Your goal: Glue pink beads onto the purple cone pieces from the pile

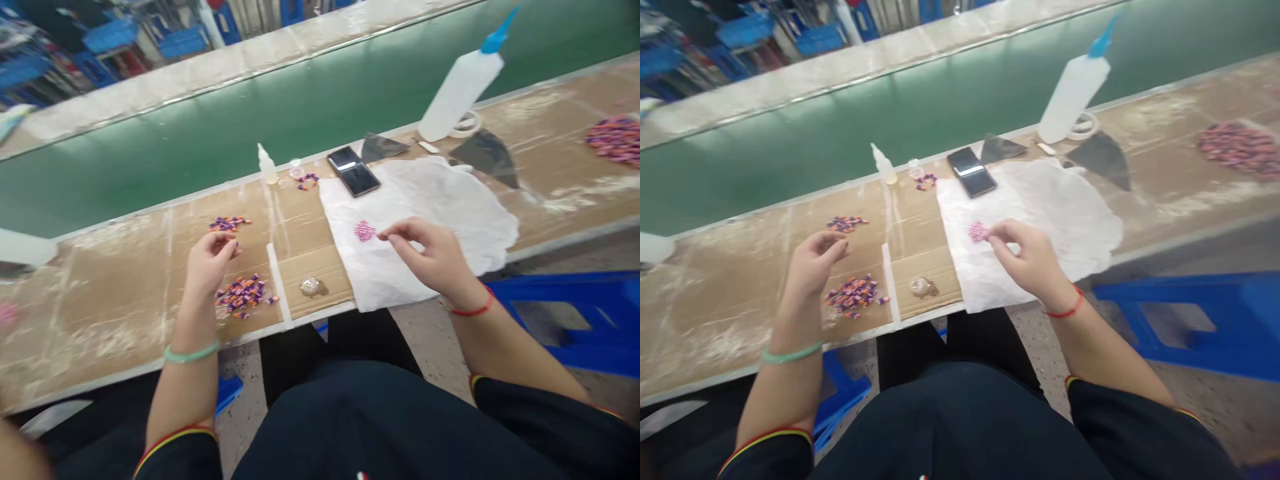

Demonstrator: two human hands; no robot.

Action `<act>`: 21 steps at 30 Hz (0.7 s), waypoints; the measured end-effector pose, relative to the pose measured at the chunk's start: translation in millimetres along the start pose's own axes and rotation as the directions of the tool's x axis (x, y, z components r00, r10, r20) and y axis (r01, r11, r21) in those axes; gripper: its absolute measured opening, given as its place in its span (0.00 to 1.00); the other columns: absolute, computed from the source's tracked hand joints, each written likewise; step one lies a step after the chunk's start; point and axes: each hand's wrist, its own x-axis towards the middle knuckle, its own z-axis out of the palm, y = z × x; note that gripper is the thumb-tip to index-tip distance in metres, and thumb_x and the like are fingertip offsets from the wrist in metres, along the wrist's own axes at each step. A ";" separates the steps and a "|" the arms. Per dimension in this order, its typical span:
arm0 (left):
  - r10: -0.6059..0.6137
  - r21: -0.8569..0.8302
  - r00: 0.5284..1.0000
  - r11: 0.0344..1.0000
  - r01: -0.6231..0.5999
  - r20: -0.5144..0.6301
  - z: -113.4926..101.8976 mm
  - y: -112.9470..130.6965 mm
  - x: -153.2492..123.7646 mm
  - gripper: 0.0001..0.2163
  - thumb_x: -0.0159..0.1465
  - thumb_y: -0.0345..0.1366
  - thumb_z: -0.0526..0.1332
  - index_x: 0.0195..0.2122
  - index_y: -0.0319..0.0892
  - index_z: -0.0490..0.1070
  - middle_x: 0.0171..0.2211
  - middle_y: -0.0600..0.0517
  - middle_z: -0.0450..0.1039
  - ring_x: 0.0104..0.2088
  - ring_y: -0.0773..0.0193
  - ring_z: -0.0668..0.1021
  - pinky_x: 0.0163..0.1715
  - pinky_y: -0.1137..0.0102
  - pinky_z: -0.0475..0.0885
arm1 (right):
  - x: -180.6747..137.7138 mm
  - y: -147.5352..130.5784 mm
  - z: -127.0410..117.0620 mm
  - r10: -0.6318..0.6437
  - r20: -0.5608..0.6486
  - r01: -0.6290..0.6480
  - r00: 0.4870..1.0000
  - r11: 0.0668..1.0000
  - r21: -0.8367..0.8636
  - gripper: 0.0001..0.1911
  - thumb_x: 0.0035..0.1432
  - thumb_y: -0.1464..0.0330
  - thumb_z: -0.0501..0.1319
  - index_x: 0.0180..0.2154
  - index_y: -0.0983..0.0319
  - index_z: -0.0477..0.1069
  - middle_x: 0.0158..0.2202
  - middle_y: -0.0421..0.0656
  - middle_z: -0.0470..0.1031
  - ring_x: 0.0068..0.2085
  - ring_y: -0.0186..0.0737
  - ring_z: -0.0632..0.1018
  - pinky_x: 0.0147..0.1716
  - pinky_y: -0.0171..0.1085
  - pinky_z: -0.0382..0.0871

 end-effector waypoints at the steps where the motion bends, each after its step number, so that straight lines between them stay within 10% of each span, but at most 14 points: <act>1: -0.002 -0.095 1.000 0.995 0.004 0.021 -1.6 1.2 -8.1 0.12 0.57 0.41 0.63 0.38 0.40 0.72 0.31 0.51 0.76 0.34 0.61 0.80 0.39 0.65 0.78 | 1.8 8.8 1.8 -0.012 0.009 0.012 1.000 0.999 -0.044 0.07 0.62 0.70 0.59 0.36 0.58 0.76 0.36 0.45 0.82 0.38 0.45 0.81 0.37 0.42 0.74; 5: 0.051 -0.154 0.994 0.987 -0.036 0.093 -5.9 2.0 -37.2 0.11 0.55 0.42 0.66 0.34 0.41 0.72 0.26 0.55 0.72 0.27 0.66 0.75 0.31 0.71 0.73 | 4.7 36.9 15.9 -0.009 0.190 0.036 0.982 0.990 -0.140 0.08 0.59 0.73 0.58 0.33 0.60 0.76 0.35 0.46 0.79 0.39 0.46 0.78 0.41 0.44 0.72; 21: 0.065 -0.333 0.948 0.942 0.045 0.312 6.9 20.5 -89.6 0.11 0.59 0.43 0.67 0.30 0.41 0.71 0.24 0.53 0.74 0.20 0.71 0.70 0.20 0.75 0.66 | 7.7 47.1 42.1 0.006 0.209 0.040 0.978 0.976 -0.213 0.09 0.57 0.77 0.59 0.33 0.61 0.77 0.35 0.47 0.78 0.40 0.46 0.74 0.44 0.44 0.66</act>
